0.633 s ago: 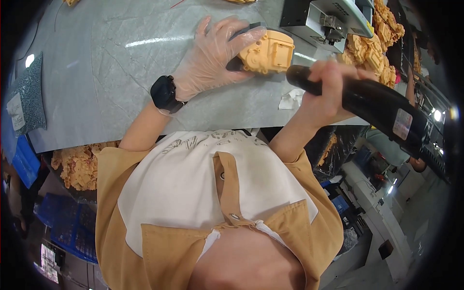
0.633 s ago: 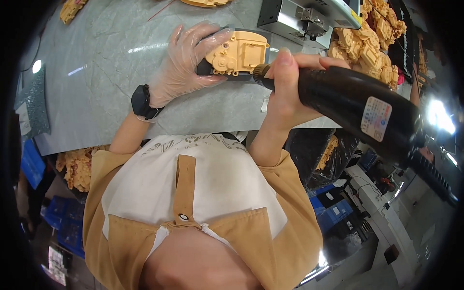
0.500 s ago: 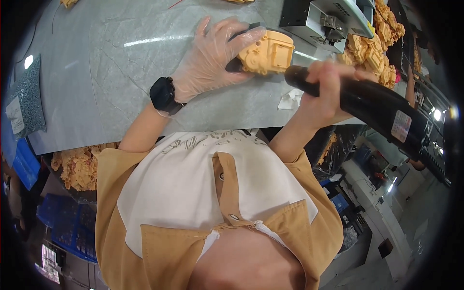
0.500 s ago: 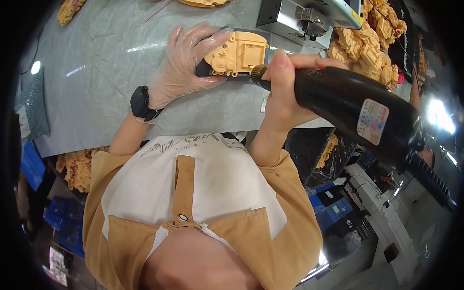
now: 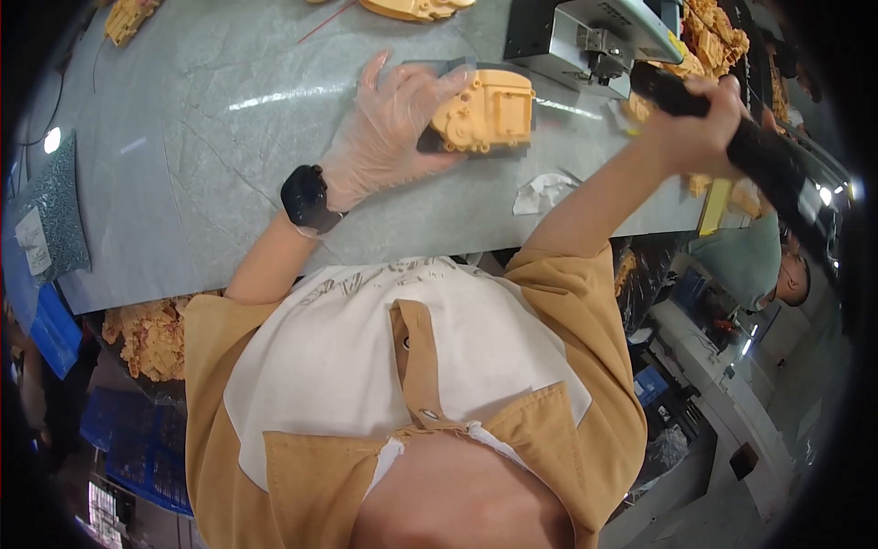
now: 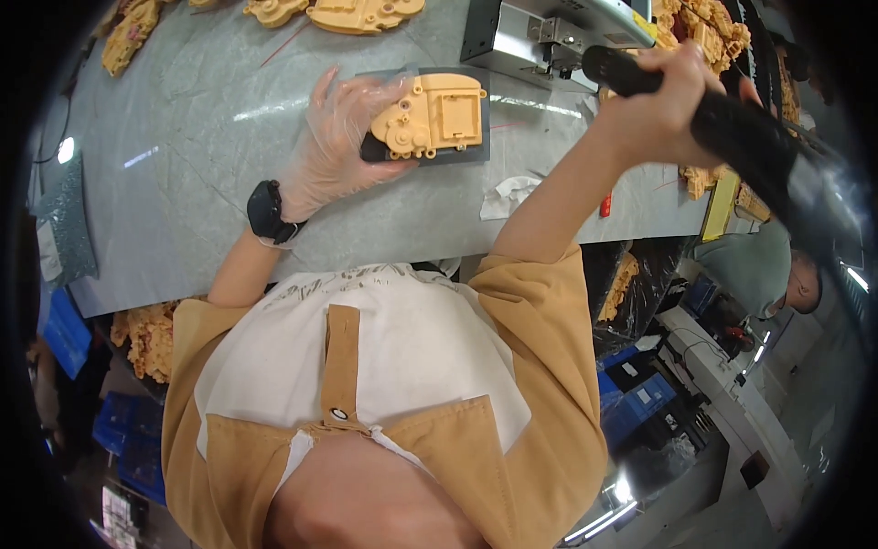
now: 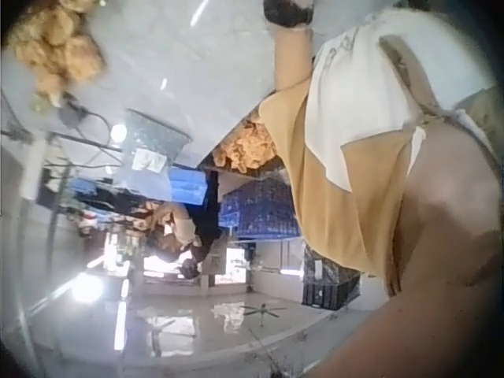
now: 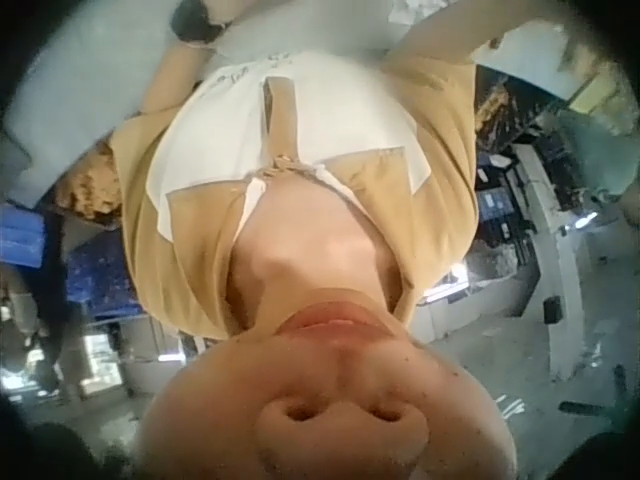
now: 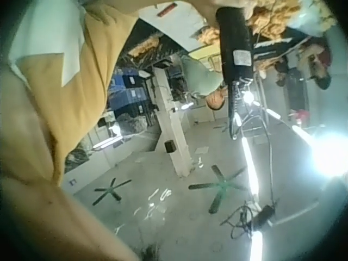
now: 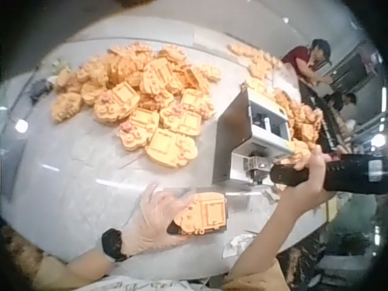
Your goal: The person places plastic casing parts onto a fixture one at a time and secures them using an electric screwdriver.
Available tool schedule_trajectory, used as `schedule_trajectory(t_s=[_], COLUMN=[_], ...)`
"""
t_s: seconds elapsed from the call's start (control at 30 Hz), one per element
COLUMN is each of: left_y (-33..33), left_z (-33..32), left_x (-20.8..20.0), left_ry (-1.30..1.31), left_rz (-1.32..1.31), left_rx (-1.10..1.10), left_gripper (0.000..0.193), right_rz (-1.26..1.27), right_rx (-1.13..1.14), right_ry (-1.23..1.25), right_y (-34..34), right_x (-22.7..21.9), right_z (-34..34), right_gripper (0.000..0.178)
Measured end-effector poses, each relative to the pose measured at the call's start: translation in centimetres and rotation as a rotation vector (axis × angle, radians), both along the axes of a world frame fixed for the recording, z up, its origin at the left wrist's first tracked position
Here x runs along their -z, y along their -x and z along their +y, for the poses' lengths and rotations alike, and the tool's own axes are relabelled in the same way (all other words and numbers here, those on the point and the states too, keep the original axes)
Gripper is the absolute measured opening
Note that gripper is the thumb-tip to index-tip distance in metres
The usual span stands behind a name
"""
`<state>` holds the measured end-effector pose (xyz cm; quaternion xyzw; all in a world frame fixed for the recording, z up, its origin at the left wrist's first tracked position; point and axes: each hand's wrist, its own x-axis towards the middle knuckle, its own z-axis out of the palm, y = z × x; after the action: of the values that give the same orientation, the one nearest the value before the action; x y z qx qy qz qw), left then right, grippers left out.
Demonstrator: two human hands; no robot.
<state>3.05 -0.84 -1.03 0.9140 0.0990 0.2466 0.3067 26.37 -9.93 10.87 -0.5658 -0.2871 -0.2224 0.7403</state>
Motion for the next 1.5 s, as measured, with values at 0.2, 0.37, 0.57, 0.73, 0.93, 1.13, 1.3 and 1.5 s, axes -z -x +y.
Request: schedule_trajectory(t_s=[0.2,0.37,0.57,0.73,0.93,1.13,1.3,1.5], left_y=[0.2,0.3,0.0,0.4,0.2,0.1,0.2,0.1], left_z=[-0.1,0.1,0.1,-0.3,0.1,-0.1,-0.2,-0.1], left_x=[-0.3,-0.3,-0.3,-0.3,-0.1,-0.1,0.0,0.2], left_ry=[0.027,0.046,0.030,0.041,0.045,0.058,0.065,0.030], left_rz=[0.009,0.000,0.037,0.009,0.008,-0.014,-0.006,-0.051], left_rx=[-0.013,0.011,-0.005,0.002,-0.001,-0.004,0.000,-0.015], left_gripper=[0.083,0.085,0.086,0.084,0.082,0.082,0.085,0.081], right_rz=[0.056,0.077,-0.031,0.046,0.199,0.136,0.145,0.151], right_rx=[-0.162,-0.199,-0.038,-0.097,-0.579,-0.657,-0.565,-0.513], right_ry=[0.177,-0.079,-0.050,0.138,-0.096,0.114,0.163,0.224], right_y=[3.7,7.6,1.4,2.4,13.3,14.0,14.9,14.8], right_x=[0.2,-0.1,-0.3,0.4,-0.5,0.7,1.3,2.4], right_z=[0.3,-2.0,1.0,0.9,-3.1,-3.0,-2.2,-1.6], right_gripper=[0.040,0.054,0.033,0.044,0.050,0.046,0.046,0.048])
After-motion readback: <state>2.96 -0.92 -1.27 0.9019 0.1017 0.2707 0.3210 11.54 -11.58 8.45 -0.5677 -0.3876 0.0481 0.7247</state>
